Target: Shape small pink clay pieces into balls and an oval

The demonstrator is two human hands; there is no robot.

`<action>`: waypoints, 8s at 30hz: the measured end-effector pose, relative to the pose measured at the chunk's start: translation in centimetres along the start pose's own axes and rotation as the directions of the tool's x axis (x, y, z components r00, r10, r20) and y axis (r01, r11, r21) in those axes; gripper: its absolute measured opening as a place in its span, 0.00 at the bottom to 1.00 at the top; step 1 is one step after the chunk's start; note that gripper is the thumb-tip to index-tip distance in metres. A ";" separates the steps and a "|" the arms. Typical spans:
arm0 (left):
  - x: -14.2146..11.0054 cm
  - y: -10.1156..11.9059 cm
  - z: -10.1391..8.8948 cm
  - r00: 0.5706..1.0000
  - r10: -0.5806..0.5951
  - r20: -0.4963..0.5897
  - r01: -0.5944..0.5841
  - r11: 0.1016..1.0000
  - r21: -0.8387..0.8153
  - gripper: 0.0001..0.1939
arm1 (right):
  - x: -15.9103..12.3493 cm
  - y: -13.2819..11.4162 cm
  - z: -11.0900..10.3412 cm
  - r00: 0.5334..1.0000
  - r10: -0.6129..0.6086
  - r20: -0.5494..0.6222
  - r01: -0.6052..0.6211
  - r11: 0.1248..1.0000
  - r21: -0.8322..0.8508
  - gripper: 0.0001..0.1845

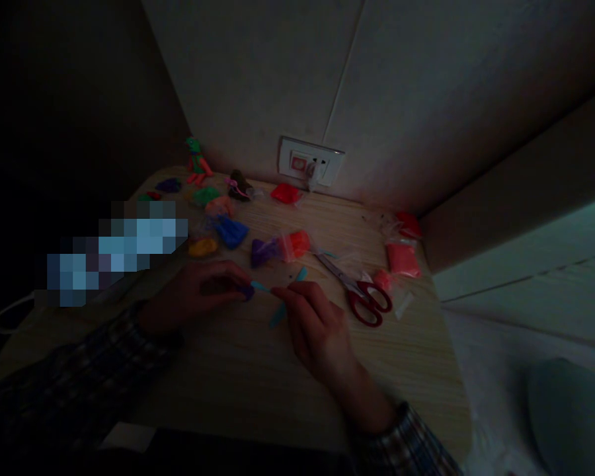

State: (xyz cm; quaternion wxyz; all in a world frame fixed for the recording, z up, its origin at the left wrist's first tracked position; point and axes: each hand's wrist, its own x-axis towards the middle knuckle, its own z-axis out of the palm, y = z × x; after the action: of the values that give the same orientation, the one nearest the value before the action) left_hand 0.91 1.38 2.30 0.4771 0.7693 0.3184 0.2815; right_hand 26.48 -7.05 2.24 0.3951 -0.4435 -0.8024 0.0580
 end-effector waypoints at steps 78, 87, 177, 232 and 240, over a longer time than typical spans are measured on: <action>-0.7 -0.6 0.0 0.956 0.246 0.161 -0.294 0.834 0.467 0.05 | 0.3 1.4 -0.1 0.954 0.096 0.284 -0.112 0.993 0.040 0.07; -0.7 -0.8 -0.1 0.962 0.234 0.139 -0.272 0.829 0.489 0.06 | -0.1 1.6 0.0 0.935 0.090 0.342 -0.105 0.994 0.025 0.09; -0.3 -1.6 -0.1 0.981 0.155 0.119 -0.194 0.855 0.481 0.06 | -0.6 1.9 -0.3 0.926 0.056 0.373 -0.052 0.998 -0.020 0.11; 0.2 -0.7 -0.2 0.990 0.128 0.056 -0.140 0.885 0.444 0.07 | -0.5 2.0 -0.7 0.931 -0.040 0.363 0.075 0.994 -0.083 0.09; 0.2 -0.8 0.0 0.990 0.121 0.066 -0.138 0.886 0.443 0.06 | -0.3 1.6 -0.2 0.938 -0.040 0.344 0.070 0.995 -0.075 0.10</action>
State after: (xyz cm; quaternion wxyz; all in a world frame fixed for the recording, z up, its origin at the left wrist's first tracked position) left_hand 0.85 1.85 1.59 0.2737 0.8827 0.3137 0.2181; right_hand 27.76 -6.36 1.46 0.2318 -0.4206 -0.8727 0.0885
